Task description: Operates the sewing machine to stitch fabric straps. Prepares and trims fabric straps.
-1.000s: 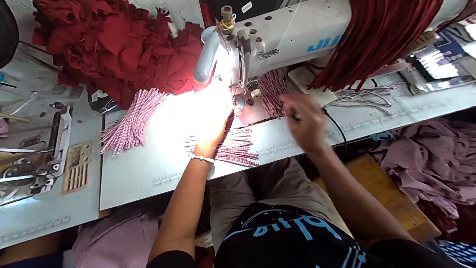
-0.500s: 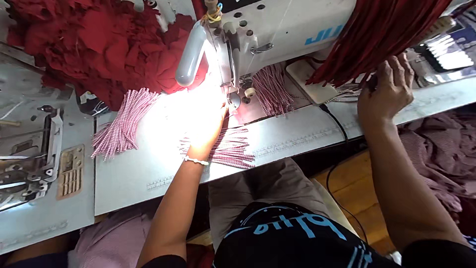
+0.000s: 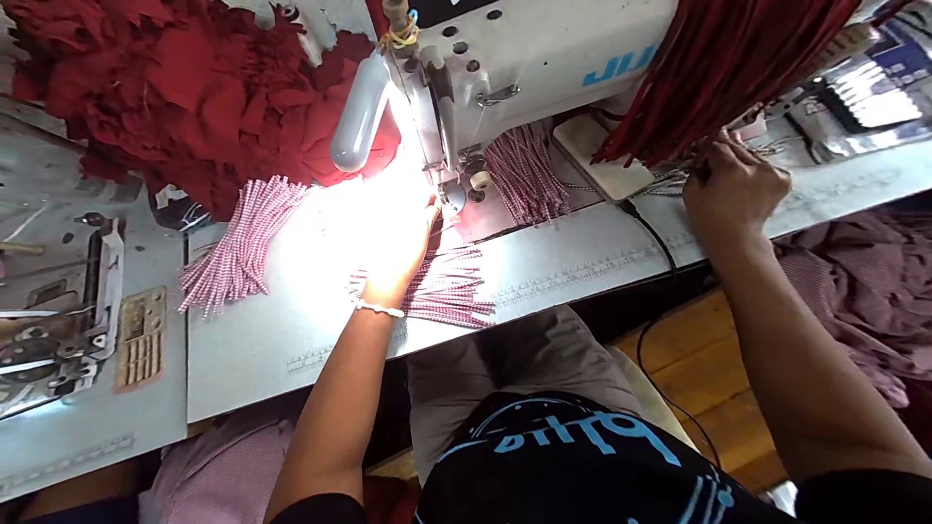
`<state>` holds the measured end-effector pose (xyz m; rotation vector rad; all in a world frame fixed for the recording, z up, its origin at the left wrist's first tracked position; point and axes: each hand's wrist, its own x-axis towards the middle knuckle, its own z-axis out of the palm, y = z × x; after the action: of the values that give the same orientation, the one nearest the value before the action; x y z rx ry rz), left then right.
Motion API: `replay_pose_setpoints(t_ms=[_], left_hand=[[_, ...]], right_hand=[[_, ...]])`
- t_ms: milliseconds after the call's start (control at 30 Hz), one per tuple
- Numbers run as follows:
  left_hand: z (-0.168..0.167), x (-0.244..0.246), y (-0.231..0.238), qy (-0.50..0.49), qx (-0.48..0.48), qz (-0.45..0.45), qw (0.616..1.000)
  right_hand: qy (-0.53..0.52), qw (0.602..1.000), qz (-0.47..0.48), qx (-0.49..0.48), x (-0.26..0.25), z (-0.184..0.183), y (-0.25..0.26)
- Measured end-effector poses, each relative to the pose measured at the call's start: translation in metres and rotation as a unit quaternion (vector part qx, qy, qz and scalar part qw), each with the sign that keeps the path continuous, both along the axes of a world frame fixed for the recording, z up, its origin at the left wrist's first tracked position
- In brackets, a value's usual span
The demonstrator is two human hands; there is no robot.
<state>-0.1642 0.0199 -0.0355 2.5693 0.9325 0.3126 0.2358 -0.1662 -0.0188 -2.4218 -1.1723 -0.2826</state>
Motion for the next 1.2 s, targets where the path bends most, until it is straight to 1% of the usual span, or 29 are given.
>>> replay_pose_setpoints(t_ms=[33, 67, 133, 233, 333, 433, 533, 733, 767, 833, 867, 900, 967, 1033, 1067, 1100, 1133, 1200], left_hand=[[0.027, 0.014, -0.010, 0.036, -0.008, 0.016, 0.999], [0.035, 0.020, -0.014, 0.033, 0.013, 0.021, 0.999], [0.032, 0.023, -0.016, 0.016, 0.053, 0.020, 0.998], [0.028, 0.022, -0.016, 0.021, 0.073, 0.019, 0.997], [0.028, 0.023, -0.015, 0.033, 0.088, 0.018, 0.995], [0.028, 0.024, -0.015, 0.033, 0.106, 0.014, 0.994], [0.030, 0.028, -0.017, 0.031, 0.088, 0.030, 0.995], [0.034, 0.030, -0.020, 0.041, 0.056, 0.065, 0.996], [0.034, 0.029, -0.022, 0.036, 0.038, 0.075, 0.996], [0.032, 0.021, -0.029, -0.016, -0.030, 0.117, 0.993], [0.031, 0.020, -0.030, -0.028, -0.043, 0.126, 0.991], [0.031, 0.021, -0.029, -0.020, -0.031, 0.118, 0.992], [0.032, 0.027, -0.023, 0.016, 0.026, 0.087, 0.996], [0.035, 0.026, -0.025, 0.005, 0.019, 0.104, 0.994], [0.036, 0.023, -0.029, -0.016, -0.006, 0.126, 0.992], [0.031, 0.021, -0.029, -0.029, -0.010, 0.133, 0.991], [0.024, 0.020, -0.024, -0.030, 0.023, 0.114, 0.993], [0.025, 0.024, -0.016, -0.010, 0.078, 0.054, 0.995]], right_hand=[[-0.003, 1.000, 0.001, 0.007, 0.000, -0.001, 0.000], [-0.011, 1.000, 0.001, 0.018, 0.001, -0.001, 0.000], [-0.030, 0.998, -0.004, 0.046, 0.000, -0.003, 0.000], [-0.068, 0.993, 0.004, 0.101, 0.001, -0.005, -0.001], [-0.075, 0.991, 0.012, 0.113, 0.001, -0.005, -0.001], [-0.061, 0.992, 0.032, 0.102, 0.001, -0.006, -0.007], [-0.043, 0.994, 0.039, 0.093, 0.000, -0.004, -0.009], [-0.040, 0.993, 0.034, 0.103, -0.003, -0.004, -0.011], [-0.042, 0.993, 0.032, 0.104, -0.004, -0.003, -0.011], [-0.041, 0.993, 0.032, 0.103, -0.003, -0.003, -0.011], [-0.041, 0.993, 0.033, 0.102, -0.003, -0.003, -0.011], [-0.041, 0.994, 0.032, 0.100, -0.002, -0.003, -0.011], [-0.042, 0.994, 0.030, 0.096, -0.002, -0.003, -0.011], [-0.042, 0.994, 0.032, 0.100, -0.002, -0.003, -0.011], [-0.043, 0.993, 0.034, 0.102, -0.002, -0.003, -0.011], [-0.045, 0.993, 0.036, 0.104, -0.001, -0.004, -0.011], [-0.045, 0.993, 0.036, 0.105, -0.001, -0.005, -0.011], [-0.043, 0.993, 0.035, 0.104, 0.000, -0.005, -0.010]])
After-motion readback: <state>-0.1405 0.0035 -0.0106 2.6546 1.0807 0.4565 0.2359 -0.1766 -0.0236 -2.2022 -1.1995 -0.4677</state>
